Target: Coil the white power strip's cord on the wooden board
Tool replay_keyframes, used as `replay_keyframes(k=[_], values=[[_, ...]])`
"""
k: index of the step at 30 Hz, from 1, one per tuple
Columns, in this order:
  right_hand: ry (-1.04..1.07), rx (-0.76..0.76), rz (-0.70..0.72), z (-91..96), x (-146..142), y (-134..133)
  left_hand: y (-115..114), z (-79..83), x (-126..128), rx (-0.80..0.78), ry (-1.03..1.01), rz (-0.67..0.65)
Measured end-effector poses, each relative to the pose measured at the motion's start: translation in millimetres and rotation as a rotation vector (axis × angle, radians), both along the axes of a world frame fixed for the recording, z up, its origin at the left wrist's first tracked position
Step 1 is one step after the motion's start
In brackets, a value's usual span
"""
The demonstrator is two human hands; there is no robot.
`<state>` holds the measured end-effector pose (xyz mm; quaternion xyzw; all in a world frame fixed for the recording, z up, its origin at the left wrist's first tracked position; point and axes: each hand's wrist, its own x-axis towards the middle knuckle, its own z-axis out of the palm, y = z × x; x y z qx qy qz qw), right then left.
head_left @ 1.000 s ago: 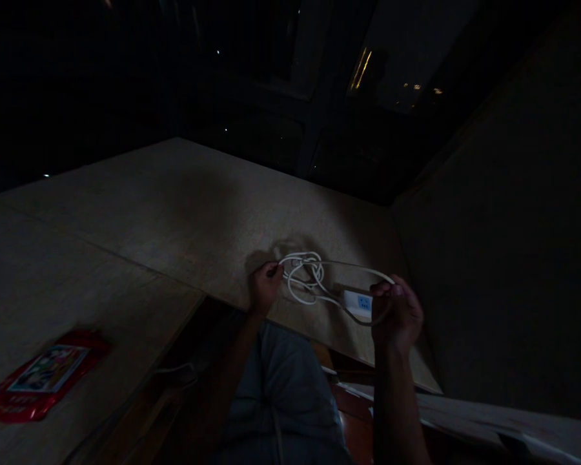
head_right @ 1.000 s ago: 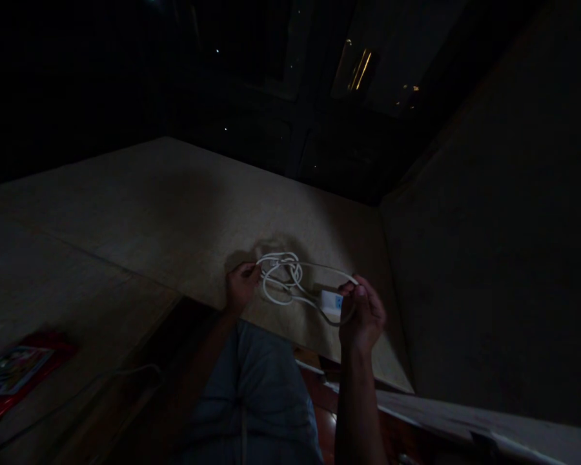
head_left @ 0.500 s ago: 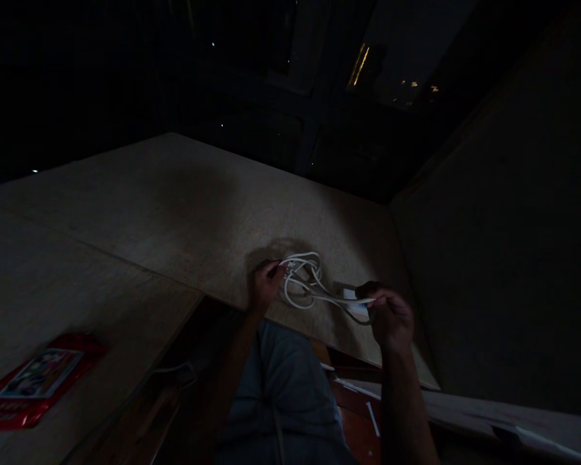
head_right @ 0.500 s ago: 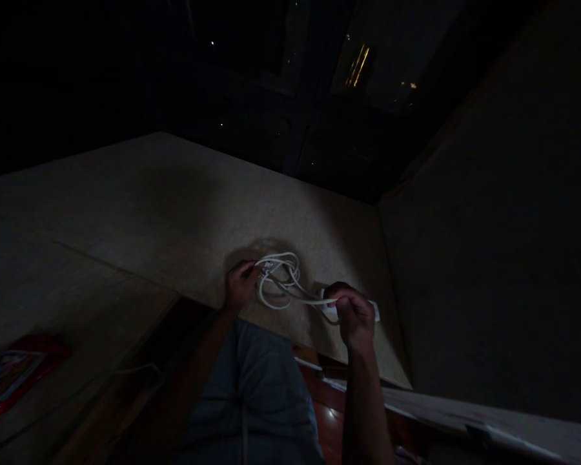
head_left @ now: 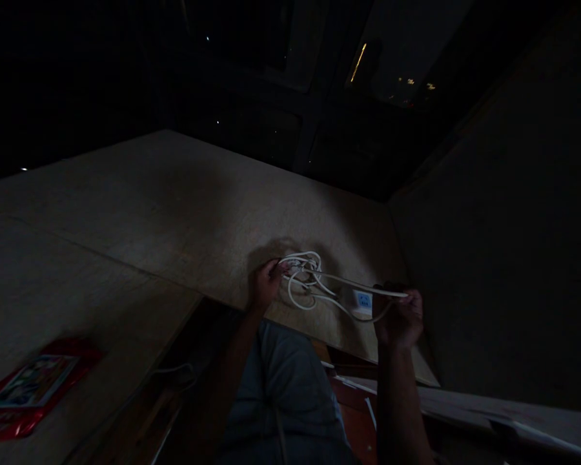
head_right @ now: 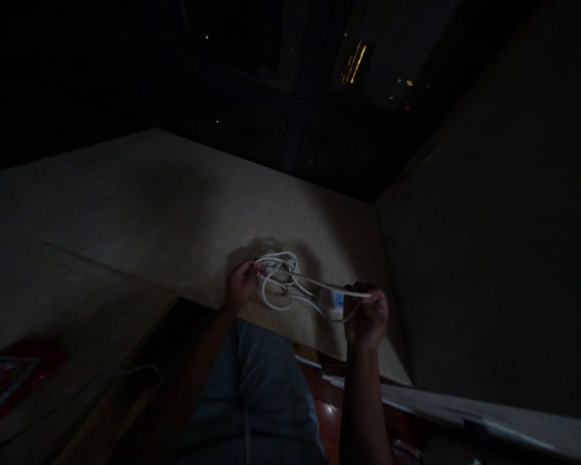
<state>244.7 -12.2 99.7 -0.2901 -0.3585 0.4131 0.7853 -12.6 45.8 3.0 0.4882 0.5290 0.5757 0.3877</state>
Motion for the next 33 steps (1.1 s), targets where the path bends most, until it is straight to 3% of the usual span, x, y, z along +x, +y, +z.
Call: replay_keyframes(k=[8, 14, 20, 23, 28, 33], values=[[0.204, 0.036, 0.047, 9.6, 8, 4, 3, -0.2, 0, -0.011, -0.007, 0.075], [0.412, -0.038, -0.047, -11.2, 21, 20, 4, -6.3, 0, 0.048, -0.009, 0.122], [0.194, -0.093, -0.066, -40.9, 44, 32, 5, -8.2, 0, 0.046, 0.026, 0.148], [0.211, -0.159, -0.062, -46.5, 46, 32, 3, -5.5, 0, 0.055, 0.095, 0.156], [0.254, -0.272, -0.131, -38.7, 34, 32, 2, -1.9, -1, 0.049, 0.145, 0.165], [-0.071, -0.437, -0.255, -28.2, 21, 40, 4, -7.6, 0, 0.05, 0.086, 0.172]])
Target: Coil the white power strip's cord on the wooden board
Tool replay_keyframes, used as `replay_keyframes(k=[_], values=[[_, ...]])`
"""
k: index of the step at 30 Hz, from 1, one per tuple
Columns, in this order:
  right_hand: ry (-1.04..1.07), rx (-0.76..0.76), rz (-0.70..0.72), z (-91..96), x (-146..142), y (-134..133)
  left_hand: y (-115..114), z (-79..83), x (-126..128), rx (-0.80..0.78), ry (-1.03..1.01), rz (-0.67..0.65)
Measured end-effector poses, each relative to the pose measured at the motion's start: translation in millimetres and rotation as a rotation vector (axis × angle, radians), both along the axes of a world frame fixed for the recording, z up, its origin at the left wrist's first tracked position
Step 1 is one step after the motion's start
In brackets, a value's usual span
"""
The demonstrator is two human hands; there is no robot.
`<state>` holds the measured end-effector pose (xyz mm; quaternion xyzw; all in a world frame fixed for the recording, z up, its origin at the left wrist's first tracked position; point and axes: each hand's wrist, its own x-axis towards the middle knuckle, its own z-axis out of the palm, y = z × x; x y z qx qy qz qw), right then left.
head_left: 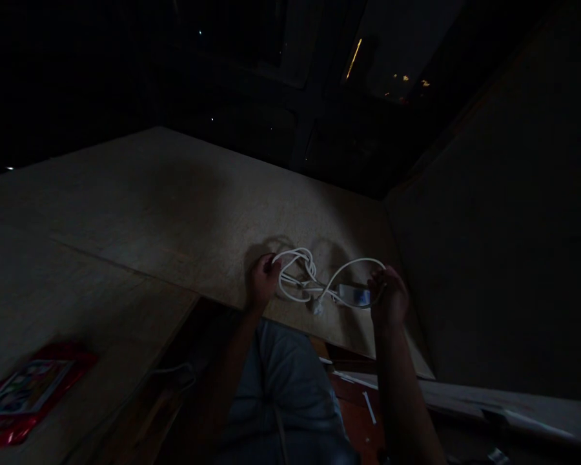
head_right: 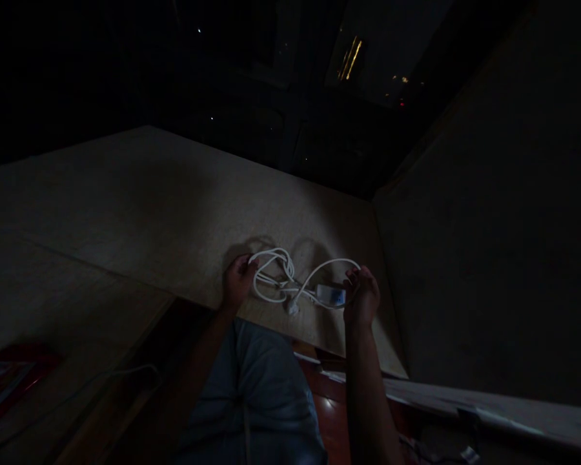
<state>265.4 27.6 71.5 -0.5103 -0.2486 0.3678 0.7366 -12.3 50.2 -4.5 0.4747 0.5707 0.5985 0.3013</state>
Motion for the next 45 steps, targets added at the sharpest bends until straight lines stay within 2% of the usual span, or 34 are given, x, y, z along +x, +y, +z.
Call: replay_keyframes(k=[5, 7, 10, 13, 16, 18, 21, 25, 30, 34, 40, 45], values=[[-0.363, -0.087, -0.046, -6.5, 11, 4, 0, -1.4, -2, 0.0, -0.074, -0.036], [-0.618, -0.086, -0.015, -6.6, 19, 0, -2, 0.4, -3, 0.004, -0.099, -0.058], [-1.1, -0.056, 0.032, 3.1, 22, -15, -13, 3.8, -3, 0.034, -0.099, -0.051], [-1.493, -0.008, 0.107, 19.2, 7, -37, -39, 5.8, 4, 0.084, -0.071, 0.037], [-1.829, 0.037, 0.294, 30.1, -20, -60, -74, 4.8, 18, 0.056, -0.05, 0.182], [-1.978, 0.038, 0.389, 31.8, -36, -70, -93, 3.8, 27, -0.002, -0.065, 0.131], [-2.055, -0.007, 0.381, 29.0, -49, -75, -101, 5.4, 35, -0.062, -0.058, 0.005], [-2.073, -0.08, 0.352, 24.7, -53, -76, -90, 13.4, 38, -0.108, -0.116, -0.124], [-2.091, -0.104, 0.449, 21.7, -58, -88, -81, 25.8, 49, -0.105, -0.305, -0.214], [-2.06, -0.147, 0.502, 19.3, -60, -92, -80, 42.7, 61, -0.113, -0.391, -0.287], [-1.944, -0.243, 0.512, 21.1, -61, -84, -65, 74.1, 75, -0.115, -0.26, -0.526], [-1.892, -0.289, 0.468, 9.4, -68, -80, -56, 82.9, 88, -0.073, -0.107, -0.62]])
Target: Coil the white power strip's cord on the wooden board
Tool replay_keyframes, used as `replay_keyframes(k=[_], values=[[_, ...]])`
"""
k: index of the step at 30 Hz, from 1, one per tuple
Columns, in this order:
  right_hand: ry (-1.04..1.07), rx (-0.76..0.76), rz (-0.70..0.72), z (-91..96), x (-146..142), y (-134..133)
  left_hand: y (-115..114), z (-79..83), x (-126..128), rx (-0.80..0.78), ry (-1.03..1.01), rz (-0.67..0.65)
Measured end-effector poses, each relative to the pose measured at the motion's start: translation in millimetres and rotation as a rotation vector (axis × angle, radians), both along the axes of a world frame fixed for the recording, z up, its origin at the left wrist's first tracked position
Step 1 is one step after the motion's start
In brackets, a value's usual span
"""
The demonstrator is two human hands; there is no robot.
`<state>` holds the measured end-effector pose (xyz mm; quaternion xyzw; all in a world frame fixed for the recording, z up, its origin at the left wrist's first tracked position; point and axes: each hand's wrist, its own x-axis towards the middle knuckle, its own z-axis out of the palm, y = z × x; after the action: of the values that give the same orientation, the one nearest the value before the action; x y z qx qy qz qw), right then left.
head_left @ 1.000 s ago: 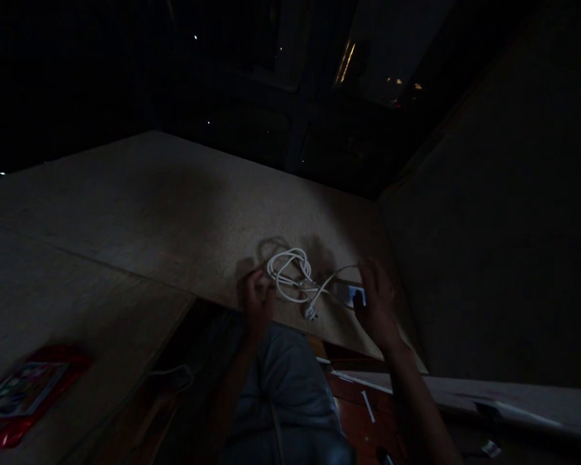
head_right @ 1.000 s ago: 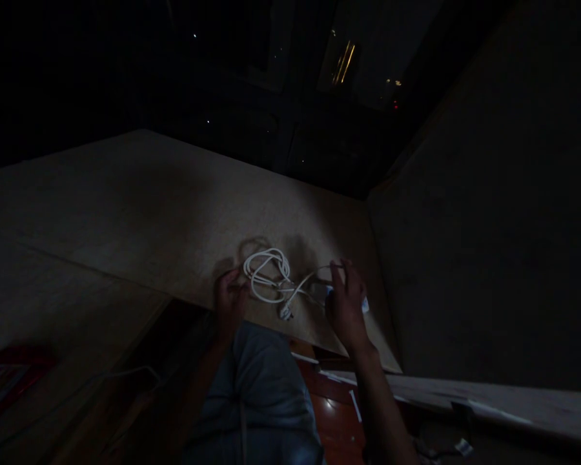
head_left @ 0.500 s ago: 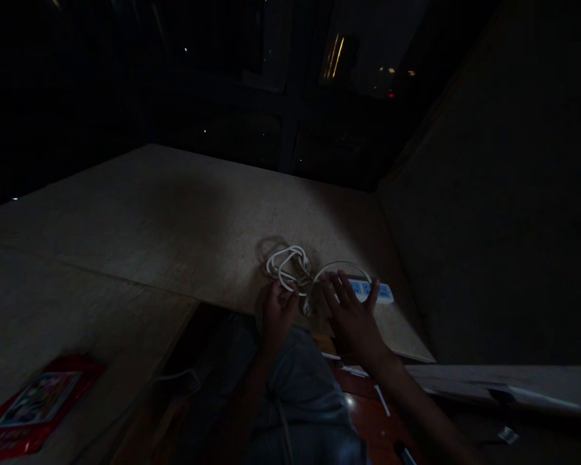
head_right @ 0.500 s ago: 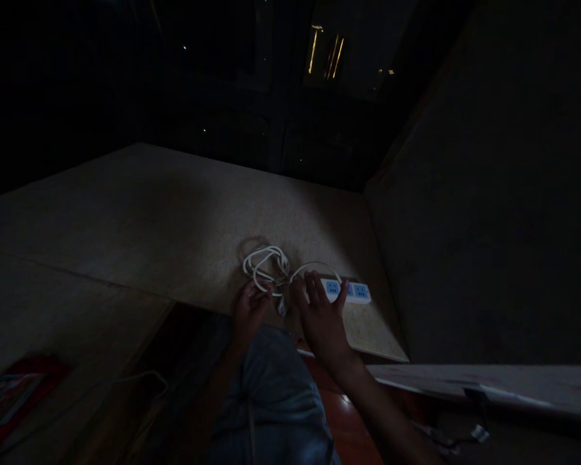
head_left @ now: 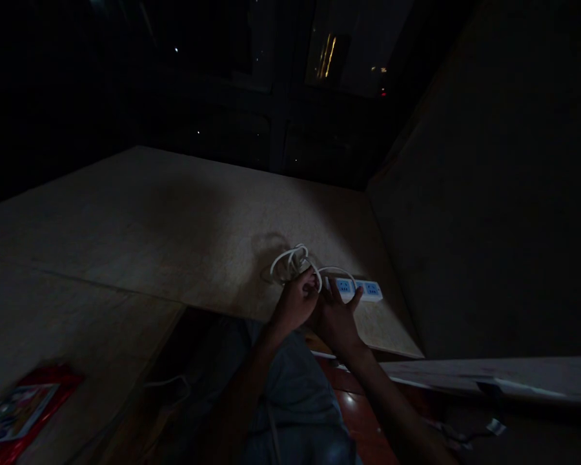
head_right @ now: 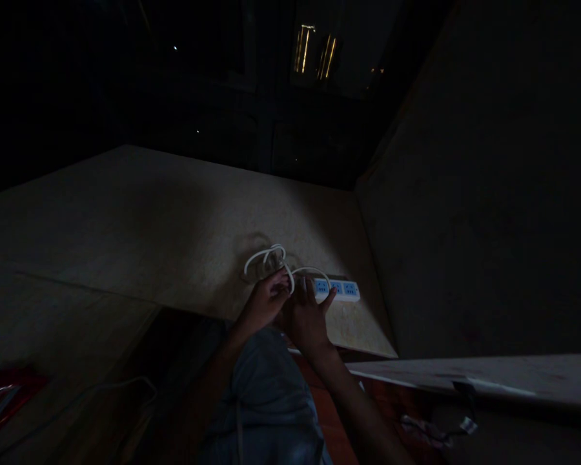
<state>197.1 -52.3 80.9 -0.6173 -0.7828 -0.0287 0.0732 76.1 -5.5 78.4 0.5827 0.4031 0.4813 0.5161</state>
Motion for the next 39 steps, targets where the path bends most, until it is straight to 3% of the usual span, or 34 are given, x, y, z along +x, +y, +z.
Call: replay_keyframes(k=[4, 9, 12, 16, 20, 23, 28, 32, 36, 39], values=[[0.065, -0.005, -0.078, -5.9, -5, 2, -1, -0.3, -3, 0.075, 0.101, 0.0], [0.169, -0.089, -0.095, 0.7, 0, 7, 5, -3.7, -27, 0.094, 0.233, 0.303], [0.189, -0.159, -0.051, 4.7, 8, 11, 14, -13.8, -46, 0.083, 0.27, 0.42], [0.258, -0.196, 0.056, 5.6, 29, 15, 29, -36.2, -69, 0.085, 0.274, 0.472], [0.47, -0.107, 0.062, 4.5, 64, 19, 38, -55.2, -87, 0.012, 0.204, 0.434], [0.718, -0.058, 0.019, 8.4, 93, 21, 38, -60.0, -95, -0.011, 0.171, 0.384], [1.225, -0.073, -0.155, 34.9, 123, 29, 30, -52.0, -92, 0.095, 0.233, 0.298], [1.587, -0.067, -0.192, 63.5, 133, 47, 23, -43.2, -78, 0.172, 0.346, 0.213], [1.718, -0.16, -0.129, 82.1, 147, 64, 23, -41.1, -67, 0.11, 0.417, 0.114], [1.828, -0.254, -0.107, 84.1, 158, 79, 27, -41.4, -66, 0.07, 0.431, 0.039]])
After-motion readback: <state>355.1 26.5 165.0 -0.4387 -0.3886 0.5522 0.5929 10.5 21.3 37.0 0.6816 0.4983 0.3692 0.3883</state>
